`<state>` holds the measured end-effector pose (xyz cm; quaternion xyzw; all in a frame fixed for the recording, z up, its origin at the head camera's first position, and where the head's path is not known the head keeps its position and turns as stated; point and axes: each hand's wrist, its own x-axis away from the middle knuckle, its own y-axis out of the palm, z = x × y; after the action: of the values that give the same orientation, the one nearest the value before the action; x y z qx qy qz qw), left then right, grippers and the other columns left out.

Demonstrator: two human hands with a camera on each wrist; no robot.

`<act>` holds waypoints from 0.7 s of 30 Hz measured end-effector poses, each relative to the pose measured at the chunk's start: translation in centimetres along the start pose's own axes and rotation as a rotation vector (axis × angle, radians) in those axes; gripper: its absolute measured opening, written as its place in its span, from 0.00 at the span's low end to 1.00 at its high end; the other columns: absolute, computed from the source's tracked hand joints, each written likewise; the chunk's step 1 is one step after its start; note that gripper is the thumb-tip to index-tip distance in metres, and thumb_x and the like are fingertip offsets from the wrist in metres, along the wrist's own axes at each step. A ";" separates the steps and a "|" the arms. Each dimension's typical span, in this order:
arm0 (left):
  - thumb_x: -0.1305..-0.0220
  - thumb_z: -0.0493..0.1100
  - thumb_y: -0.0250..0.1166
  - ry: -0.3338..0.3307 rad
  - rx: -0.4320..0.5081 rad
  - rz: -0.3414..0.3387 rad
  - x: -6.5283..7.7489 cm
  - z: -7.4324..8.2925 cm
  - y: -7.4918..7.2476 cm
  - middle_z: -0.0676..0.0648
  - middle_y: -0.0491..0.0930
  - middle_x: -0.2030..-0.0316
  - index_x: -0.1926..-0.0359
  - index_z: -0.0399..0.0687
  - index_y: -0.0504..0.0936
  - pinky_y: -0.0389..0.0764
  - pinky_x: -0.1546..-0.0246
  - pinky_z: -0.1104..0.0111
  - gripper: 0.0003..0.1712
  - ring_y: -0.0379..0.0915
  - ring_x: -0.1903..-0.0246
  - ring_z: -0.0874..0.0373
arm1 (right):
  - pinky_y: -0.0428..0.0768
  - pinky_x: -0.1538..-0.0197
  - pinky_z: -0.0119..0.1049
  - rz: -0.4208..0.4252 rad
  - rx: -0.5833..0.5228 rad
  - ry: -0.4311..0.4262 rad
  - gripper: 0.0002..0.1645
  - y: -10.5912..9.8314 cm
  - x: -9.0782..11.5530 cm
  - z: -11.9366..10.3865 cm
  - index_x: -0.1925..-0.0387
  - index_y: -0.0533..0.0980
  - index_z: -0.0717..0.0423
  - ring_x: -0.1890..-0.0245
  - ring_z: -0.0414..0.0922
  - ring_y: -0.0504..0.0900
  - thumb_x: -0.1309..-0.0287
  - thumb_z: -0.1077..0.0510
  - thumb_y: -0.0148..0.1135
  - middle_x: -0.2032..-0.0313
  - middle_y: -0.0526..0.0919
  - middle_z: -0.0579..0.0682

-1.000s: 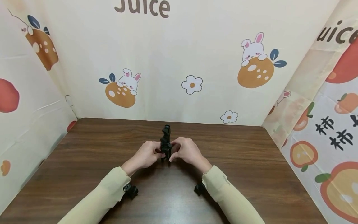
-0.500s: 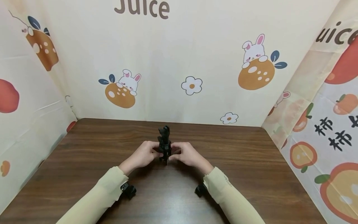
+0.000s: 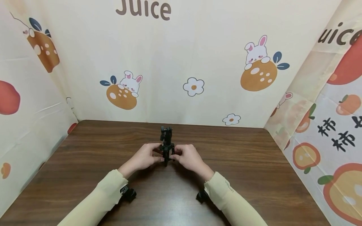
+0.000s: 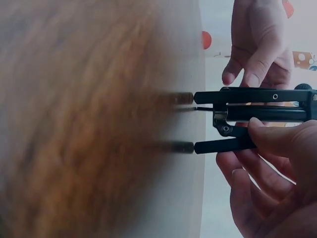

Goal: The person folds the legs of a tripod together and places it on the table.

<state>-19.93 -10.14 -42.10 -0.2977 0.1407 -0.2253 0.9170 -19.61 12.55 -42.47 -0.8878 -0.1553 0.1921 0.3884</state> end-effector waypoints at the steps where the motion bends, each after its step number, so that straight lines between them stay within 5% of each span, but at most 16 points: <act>1: 0.42 0.38 0.74 -0.012 0.008 -0.014 0.1 0.0 0.0 0.52 0.84 0.57 0.50 0.52 0.83 0.78 0.53 0.53 0.18 0.80 0.52 0.53 | 0.77 0.67 0.32 0.007 0.007 0.008 0.06 0.0 0.1 -0.1 0.71 0.82 0.46 0.72 0.32 0.80 0.43 0.55 0.73 0.72 0.86 0.37; 8: 0.43 0.43 0.76 -0.022 0.016 -0.034 0.4 0.1 0.4 0.47 0.83 0.52 0.43 0.50 0.79 0.79 0.65 0.63 0.27 0.80 0.55 0.51 | 0.72 0.74 0.31 0.020 0.003 0.026 0.10 0.1 0.4 -0.5 0.76 0.80 0.46 0.80 0.34 0.71 0.43 0.56 0.73 0.78 0.81 0.34; 21: 0.39 0.41 0.73 0.014 -0.144 0.047 0.6 0.7 0.9 0.51 0.82 0.51 0.45 0.53 0.79 0.77 0.49 0.51 0.22 0.80 0.51 0.54 | 0.73 0.74 0.30 0.020 -0.016 0.020 0.10 0.3 0.5 -0.7 0.76 0.80 0.46 0.80 0.33 0.72 0.45 0.56 0.75 0.78 0.81 0.34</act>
<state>-18.88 -9.44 -42.23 -0.3582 0.1697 -0.1951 0.8971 -18.83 12.14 -42.38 -0.8942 -0.1440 0.1857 0.3810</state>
